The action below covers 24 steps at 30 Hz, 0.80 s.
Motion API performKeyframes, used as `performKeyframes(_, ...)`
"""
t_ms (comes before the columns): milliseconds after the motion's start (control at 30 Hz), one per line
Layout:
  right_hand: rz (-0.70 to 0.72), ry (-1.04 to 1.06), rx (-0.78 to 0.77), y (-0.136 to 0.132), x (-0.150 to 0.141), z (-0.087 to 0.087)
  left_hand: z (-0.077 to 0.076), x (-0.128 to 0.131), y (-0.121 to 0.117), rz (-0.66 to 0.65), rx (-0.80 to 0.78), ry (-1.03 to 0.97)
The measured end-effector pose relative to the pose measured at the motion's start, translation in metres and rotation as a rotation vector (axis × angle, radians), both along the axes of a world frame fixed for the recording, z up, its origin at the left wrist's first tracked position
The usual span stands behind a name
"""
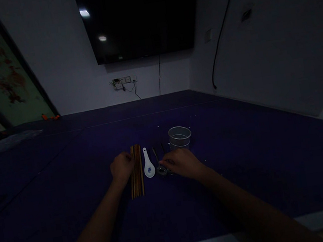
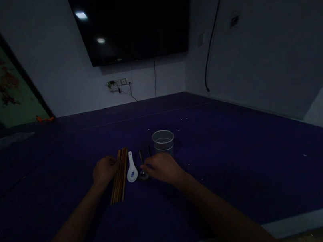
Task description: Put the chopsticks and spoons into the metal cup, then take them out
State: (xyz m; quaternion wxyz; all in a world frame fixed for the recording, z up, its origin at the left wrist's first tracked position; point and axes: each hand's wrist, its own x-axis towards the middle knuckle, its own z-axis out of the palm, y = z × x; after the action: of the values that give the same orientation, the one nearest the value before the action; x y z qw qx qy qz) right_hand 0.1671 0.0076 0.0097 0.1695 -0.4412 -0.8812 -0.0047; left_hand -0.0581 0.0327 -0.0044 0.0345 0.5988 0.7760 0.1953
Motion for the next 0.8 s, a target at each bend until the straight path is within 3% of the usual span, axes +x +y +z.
performKeyframes(800,0.002,-0.006,-0.011,-0.0003,-0.0022,-0.0009,0.0038,0.0064,-0.0072,-0.031,0.054,0.072)
